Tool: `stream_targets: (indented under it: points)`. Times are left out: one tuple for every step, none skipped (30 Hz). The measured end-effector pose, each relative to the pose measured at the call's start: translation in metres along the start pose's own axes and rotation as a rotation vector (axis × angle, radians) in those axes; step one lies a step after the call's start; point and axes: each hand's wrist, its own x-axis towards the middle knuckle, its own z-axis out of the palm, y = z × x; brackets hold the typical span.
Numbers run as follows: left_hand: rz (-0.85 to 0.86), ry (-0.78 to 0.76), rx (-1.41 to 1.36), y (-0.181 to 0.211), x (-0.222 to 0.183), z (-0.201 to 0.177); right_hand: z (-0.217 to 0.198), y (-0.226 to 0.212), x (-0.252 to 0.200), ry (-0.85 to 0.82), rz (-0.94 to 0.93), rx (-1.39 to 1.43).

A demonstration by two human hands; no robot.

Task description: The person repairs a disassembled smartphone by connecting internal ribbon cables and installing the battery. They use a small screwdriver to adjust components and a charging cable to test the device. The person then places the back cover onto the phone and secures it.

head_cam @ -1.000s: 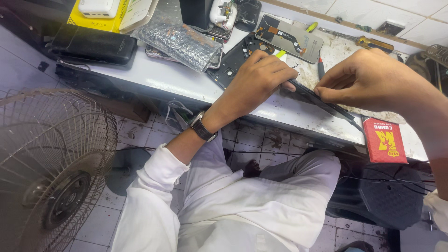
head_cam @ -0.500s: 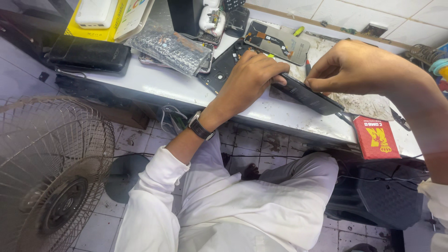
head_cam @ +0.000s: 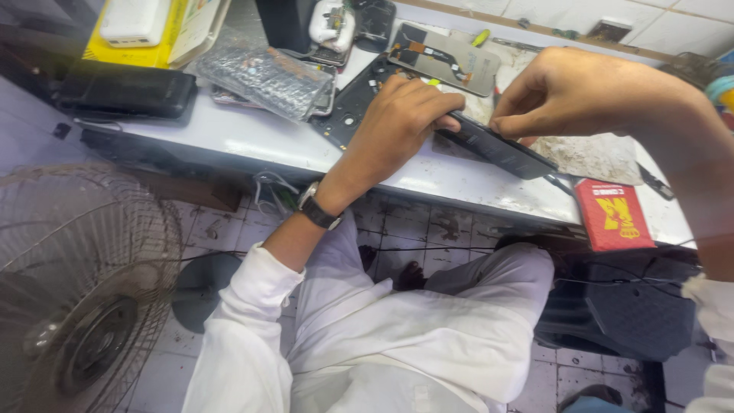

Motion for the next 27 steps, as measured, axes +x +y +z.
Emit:
stream_targets:
  points:
    - [0.009, -0.008, 0.054, -0.001, -0.001, -0.003, -0.002, -0.002, -0.001, 0.001, -0.019, -0.006]
    - [0.039, -0.018, 0.076, -0.001, 0.000, -0.003, -0.002, 0.001, -0.005, 0.040, -0.100, 0.007]
    - [0.040, -0.037, 0.082, -0.002, 0.002, -0.004, -0.001, 0.003, -0.005, 0.084, -0.180, 0.017]
    - [0.043, -0.059, 0.090, -0.002, 0.002, -0.005, 0.000, 0.007, -0.006, 0.066, -0.160, 0.070]
    - [0.040, -0.067, 0.077, 0.000, 0.002, -0.004, 0.002, 0.012, -0.006, 0.052, -0.142, 0.123]
    - [0.029, -0.076, 0.079, 0.002, 0.001, -0.007, 0.004, 0.013, -0.004, 0.080, -0.179, 0.126]
    - [0.020, -0.090, 0.060, 0.002, 0.002, -0.008, 0.005, 0.015, -0.004, 0.107, -0.216, 0.127]
    - [0.001, -0.105, 0.059, 0.003, 0.002, -0.010, 0.006, 0.015, -0.003, 0.101, -0.192, 0.141]
    - [0.009, -0.101, 0.058, 0.004, 0.003, -0.010, 0.007, 0.014, -0.003, 0.094, -0.168, 0.157]
    - [0.010, -0.096, 0.066, 0.005, 0.004, -0.010, 0.006, 0.013, -0.003, 0.084, -0.154, 0.171]
    - [0.012, -0.091, 0.073, 0.006, 0.005, -0.010, 0.006, 0.012, -0.005, 0.085, -0.149, 0.197]
    - [0.007, -0.092, 0.069, 0.007, 0.006, -0.010, 0.005, 0.010, -0.006, 0.085, -0.150, 0.222]
    - [0.002, -0.093, 0.065, 0.008, 0.007, -0.010, 0.005, 0.010, -0.008, 0.084, -0.151, 0.247]
    - [-0.006, -0.094, 0.063, 0.009, 0.007, -0.010, 0.004, 0.009, -0.008, 0.089, -0.164, 0.240]
    - [-0.004, -0.092, 0.060, 0.009, 0.007, -0.010, 0.004, 0.008, -0.008, 0.095, -0.178, 0.234]
    - [-0.002, -0.090, 0.057, 0.010, 0.007, -0.010, 0.003, 0.008, -0.008, 0.101, -0.192, 0.227]
    - [0.001, -0.087, 0.055, 0.010, 0.008, -0.011, 0.003, 0.007, -0.006, 0.100, -0.182, 0.222]
    - [-0.003, -0.092, 0.061, 0.011, 0.008, -0.010, 0.004, 0.008, -0.005, 0.098, -0.172, 0.218]
    - [-0.007, -0.097, 0.066, 0.011, 0.009, -0.010, 0.004, 0.010, -0.005, 0.095, -0.163, 0.213]
    - [-0.013, -0.102, 0.074, 0.012, 0.009, -0.010, 0.005, 0.011, -0.004, 0.092, -0.156, 0.228]
    - [-0.011, -0.099, 0.073, 0.012, 0.009, -0.011, 0.005, 0.012, -0.002, 0.088, -0.150, 0.243]
    - [-0.011, -0.098, 0.074, 0.012, 0.008, -0.011, 0.006, 0.013, 0.000, 0.084, -0.146, 0.258]
    - [-0.010, -0.097, 0.074, 0.012, 0.007, -0.011, 0.006, 0.014, 0.000, 0.076, -0.148, 0.270]
    - [-0.017, -0.092, 0.075, 0.011, 0.006, -0.010, 0.007, 0.015, 0.002, 0.069, -0.161, 0.284]
    - [-0.024, -0.087, 0.076, 0.011, 0.006, -0.006, 0.007, 0.015, 0.002, 0.061, -0.174, 0.298]
    - [-0.025, -0.086, 0.101, 0.009, 0.008, -0.009, 0.006, 0.013, 0.004, 0.056, -0.169, 0.298]
    - [-0.014, -0.086, 0.084, 0.009, 0.009, -0.008, 0.005, 0.013, 0.002, 0.050, -0.163, 0.297]
